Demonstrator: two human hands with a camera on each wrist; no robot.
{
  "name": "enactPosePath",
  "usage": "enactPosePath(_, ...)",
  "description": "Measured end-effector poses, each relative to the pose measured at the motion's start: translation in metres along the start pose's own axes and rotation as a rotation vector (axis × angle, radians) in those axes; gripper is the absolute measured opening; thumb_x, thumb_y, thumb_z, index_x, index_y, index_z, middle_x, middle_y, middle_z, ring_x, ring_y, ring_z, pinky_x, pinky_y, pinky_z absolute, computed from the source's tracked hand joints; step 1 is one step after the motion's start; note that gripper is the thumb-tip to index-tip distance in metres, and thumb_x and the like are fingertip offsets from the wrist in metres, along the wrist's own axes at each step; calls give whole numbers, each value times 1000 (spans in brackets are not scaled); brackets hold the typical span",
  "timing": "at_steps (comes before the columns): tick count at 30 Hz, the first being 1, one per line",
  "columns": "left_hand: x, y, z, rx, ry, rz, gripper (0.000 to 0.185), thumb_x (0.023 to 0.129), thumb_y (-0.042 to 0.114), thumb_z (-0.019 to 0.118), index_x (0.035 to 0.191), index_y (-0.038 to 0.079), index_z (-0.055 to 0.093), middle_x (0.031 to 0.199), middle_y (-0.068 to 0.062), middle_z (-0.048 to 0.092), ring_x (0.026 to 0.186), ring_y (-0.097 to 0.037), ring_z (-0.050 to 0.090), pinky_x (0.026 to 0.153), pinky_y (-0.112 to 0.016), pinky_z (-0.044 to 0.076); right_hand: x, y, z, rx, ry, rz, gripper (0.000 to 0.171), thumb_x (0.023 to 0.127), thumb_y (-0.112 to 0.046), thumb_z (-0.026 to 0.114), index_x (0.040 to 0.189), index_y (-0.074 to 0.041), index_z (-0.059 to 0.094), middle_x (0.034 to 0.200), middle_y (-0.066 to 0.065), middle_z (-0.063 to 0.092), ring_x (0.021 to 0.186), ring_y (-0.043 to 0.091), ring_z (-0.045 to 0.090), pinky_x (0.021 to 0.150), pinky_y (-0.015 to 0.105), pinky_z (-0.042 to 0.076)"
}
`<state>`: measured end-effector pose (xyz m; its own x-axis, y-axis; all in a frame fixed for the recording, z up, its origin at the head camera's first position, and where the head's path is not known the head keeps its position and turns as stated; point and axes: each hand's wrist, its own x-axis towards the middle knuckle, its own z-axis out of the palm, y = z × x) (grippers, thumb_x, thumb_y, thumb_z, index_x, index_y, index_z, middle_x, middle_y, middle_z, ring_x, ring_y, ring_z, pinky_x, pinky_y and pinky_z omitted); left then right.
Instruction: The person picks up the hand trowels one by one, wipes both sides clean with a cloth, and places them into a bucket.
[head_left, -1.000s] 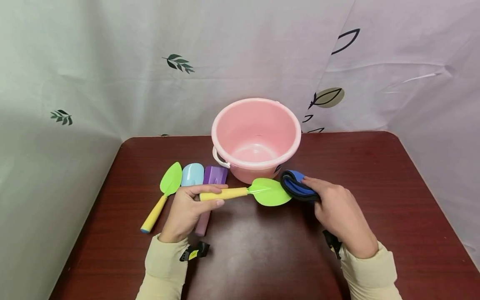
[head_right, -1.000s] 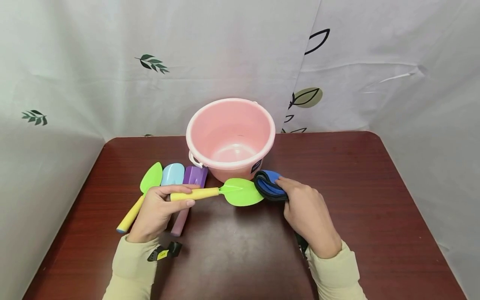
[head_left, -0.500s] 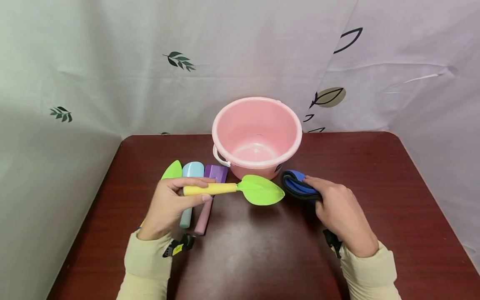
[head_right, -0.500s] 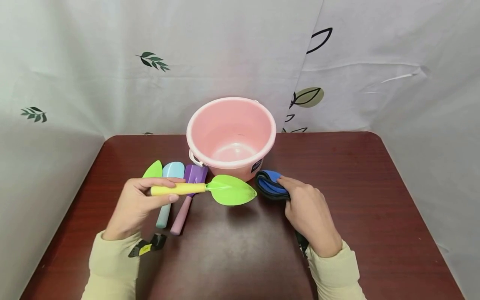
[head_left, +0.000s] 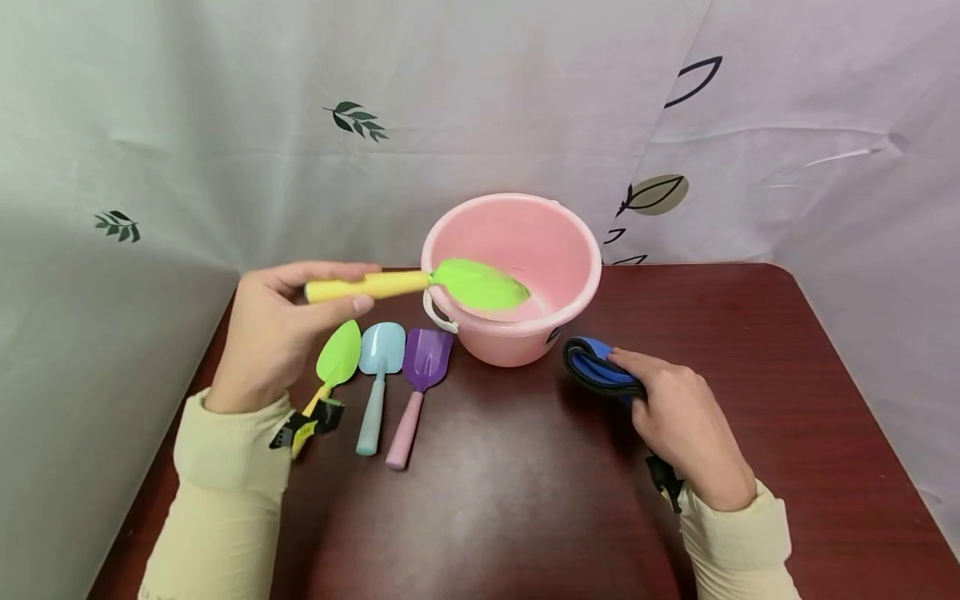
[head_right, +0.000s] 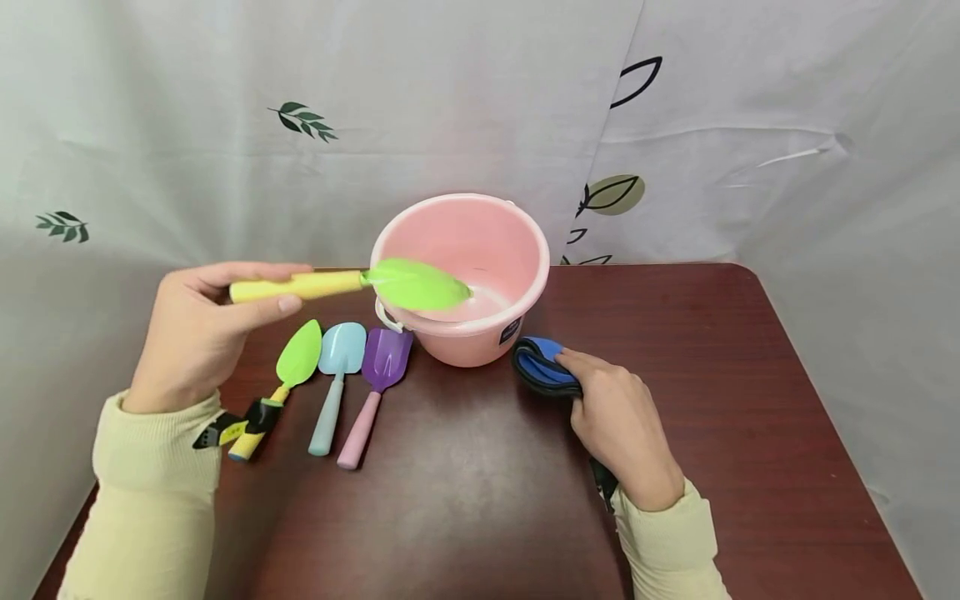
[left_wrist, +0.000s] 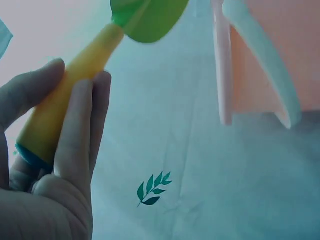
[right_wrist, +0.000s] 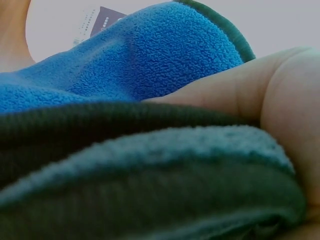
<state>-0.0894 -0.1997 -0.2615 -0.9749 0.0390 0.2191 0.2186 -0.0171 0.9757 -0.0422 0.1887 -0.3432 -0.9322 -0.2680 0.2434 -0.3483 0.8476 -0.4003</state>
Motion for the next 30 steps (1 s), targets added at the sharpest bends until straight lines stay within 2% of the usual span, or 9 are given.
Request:
enactPosePath(3, 12, 4, 3, 59, 28, -50, 33, 76, 4, 88, 106, -5, 76, 105, -17, 74, 93, -29, 68, 71, -26, 58, 0, 0, 0, 2, 5, -5, 58, 73, 13, 57, 126, -5, 70, 125, 13, 69, 107, 34, 68, 80, 53, 53)
enactPosePath(4, 16, 4, 4, 91, 26, -63, 33, 77, 7, 88, 106, -3, 77, 105, -16, 74, 81, -27, 67, 64, -24, 57, 0, 0, 0, 2, 6, -6, 58, 73, 13, 57, 126, -5, 70, 125, 13, 69, 107, 34, 68, 80, 54, 53)
enactPosePath(5, 20, 4, 6, 134, 20, -71, 32, 77, 9, 88, 106, 0, 77, 105, -16, 74, 77, -25, 65, 59, -22, 55, 0, 0, 0, 0, 8, -7, 58, 73, 13, 57, 126, -5, 70, 125, 13, 69, 107, 34, 68, 80, 54, 54)
enactPosePath(9, 35, 0, 14, 307, -18, -87, 27, 80, 15, 87, 104, 8, 80, 102, -11, 74, 76, -19, 61, 52, -21, 47, 0, 1, -1, -4, 8, -6, 59, 72, 13, 57, 126, -5, 70, 125, 12, 69, 106, 34, 68, 79, 54, 53)
enactPosePath(10, 38, -2, 16, 361, -28, -78, 25, 80, 16, 86, 103, 10, 80, 100, -9, 74, 75, -19, 59, 52, -22, 46, 0, 1, -1, -4, 7, -5, 59, 72, 13, 57, 126, -6, 70, 125, 12, 69, 107, 34, 68, 80, 54, 53)
enactPosePath(12, 46, -5, 19, 466, -50, -44, 22, 81, 17, 86, 102, 11, 81, 96, -6, 74, 85, -20, 62, 61, -24, 50, 0, 1, -2, -5, 6, -3, 59, 72, 13, 57, 127, -6, 70, 125, 12, 69, 107, 34, 68, 79, 54, 53)
enactPosePath(17, 64, -14, 28, 730, -94, 67, 16, 82, 16, 83, 97, 14, 80, 85, -2, 72, 74, -17, 57, 60, -25, 46, 0, 1, -2, -2, 7, -3, 59, 72, 12, 56, 127, -6, 69, 126, 12, 69, 107, 34, 68, 78, 54, 53)
enactPosePath(21, 74, -20, 34, 812, -124, 74, 15, 82, 16, 81, 97, 14, 79, 84, -2, 71, 70, -18, 53, 60, -28, 43, 0, 1, 0, 6, 18, -15, 60, 72, 13, 56, 126, -6, 70, 125, 12, 69, 106, 34, 68, 78, 54, 54)
enactPosePath(30, 84, -30, 54, 889, -145, 70, 16, 82, 21, 80, 95, 12, 78, 79, -1, 71, 64, -18, 56, 56, -29, 46, 1, 3, 4, 5, 24, -27, 58, 71, 12, 54, 125, -5, 70, 124, 12, 70, 106, 33, 69, 77, 52, 54)
